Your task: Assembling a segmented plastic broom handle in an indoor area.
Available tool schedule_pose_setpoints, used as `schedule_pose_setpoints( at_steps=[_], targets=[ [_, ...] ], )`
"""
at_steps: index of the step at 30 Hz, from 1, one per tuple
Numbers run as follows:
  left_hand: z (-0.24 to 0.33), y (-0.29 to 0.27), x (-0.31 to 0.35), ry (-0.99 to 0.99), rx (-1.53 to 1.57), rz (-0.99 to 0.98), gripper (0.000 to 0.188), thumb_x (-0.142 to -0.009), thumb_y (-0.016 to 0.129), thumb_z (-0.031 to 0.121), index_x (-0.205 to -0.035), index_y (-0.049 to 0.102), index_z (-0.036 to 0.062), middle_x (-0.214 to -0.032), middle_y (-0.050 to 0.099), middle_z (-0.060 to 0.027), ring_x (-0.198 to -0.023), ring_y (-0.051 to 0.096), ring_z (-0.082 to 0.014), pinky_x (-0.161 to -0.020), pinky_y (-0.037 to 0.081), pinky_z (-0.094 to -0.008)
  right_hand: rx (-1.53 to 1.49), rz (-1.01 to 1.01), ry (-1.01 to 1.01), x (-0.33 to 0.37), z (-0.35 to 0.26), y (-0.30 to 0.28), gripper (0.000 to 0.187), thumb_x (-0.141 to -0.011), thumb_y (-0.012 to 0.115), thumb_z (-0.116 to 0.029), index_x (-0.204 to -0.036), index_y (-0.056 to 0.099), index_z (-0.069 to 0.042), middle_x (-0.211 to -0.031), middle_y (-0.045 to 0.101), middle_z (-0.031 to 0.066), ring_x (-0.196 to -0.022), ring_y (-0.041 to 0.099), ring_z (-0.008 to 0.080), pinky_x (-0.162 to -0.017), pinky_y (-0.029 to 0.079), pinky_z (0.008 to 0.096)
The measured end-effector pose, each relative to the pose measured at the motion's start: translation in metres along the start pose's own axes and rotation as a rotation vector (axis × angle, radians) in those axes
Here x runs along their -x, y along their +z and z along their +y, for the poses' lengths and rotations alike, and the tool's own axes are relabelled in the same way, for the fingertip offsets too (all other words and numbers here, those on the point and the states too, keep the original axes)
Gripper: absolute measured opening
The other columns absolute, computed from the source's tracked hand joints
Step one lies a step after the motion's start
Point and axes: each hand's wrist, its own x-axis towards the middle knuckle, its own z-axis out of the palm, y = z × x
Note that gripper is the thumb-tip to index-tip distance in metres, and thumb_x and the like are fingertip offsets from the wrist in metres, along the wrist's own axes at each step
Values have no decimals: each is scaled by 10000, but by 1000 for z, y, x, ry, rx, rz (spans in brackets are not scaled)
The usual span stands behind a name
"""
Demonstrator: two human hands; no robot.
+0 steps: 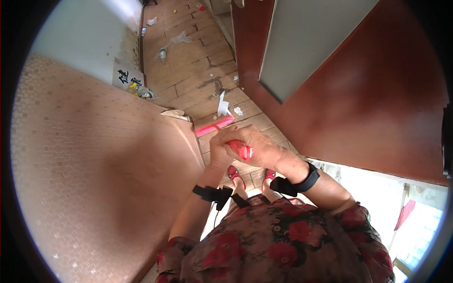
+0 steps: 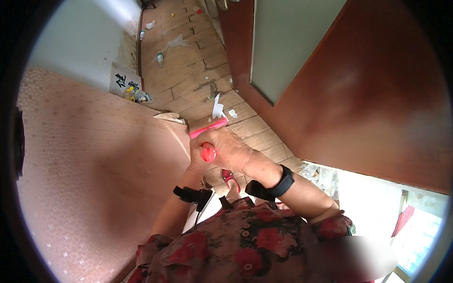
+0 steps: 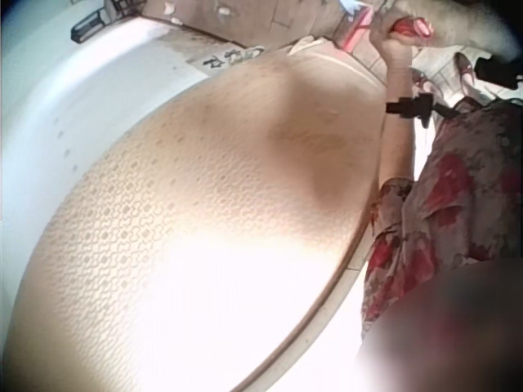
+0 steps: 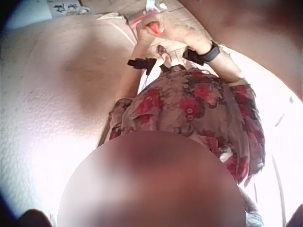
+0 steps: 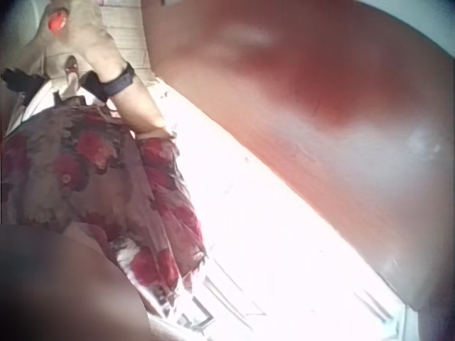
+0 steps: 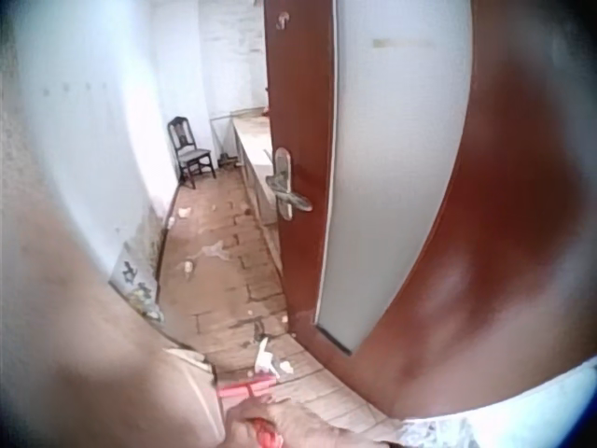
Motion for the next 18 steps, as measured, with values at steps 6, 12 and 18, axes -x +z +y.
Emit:
schedule_pose_setpoints(
  at_steps=[6,12,18],
  targets=[
    [55,11,6,39,53,-121,324,-786,687,89,-1103,625,81,-1094,631,-116,-977,612,-253,-872,472,-347,341,-125,177,30,-16,-17,214,-753,642,-105,-964,659,-73,-813,641,168,-736,637,341,-656,514,391],
    [34,38,47,-356,292,-386,258,-798,678,119,-1049,615,111,-1075,637,-102,-985,615,-270,-864,477,-347,366,-179,319,52,2,-8,259,-721,693,-150,-979,688,-121,-847,679,148,-823,662,313,-738,534,410],
    [-12,82,71,-454,289,-343,223,-802,681,128,-1006,625,59,-1012,639,-74,-982,602,-208,-851,475,-311,371,-229,482,52,8,-12,210,-725,692,-159,-927,687,-100,-834,681,143,-813,660,323,-737,531,407]
  ],
)
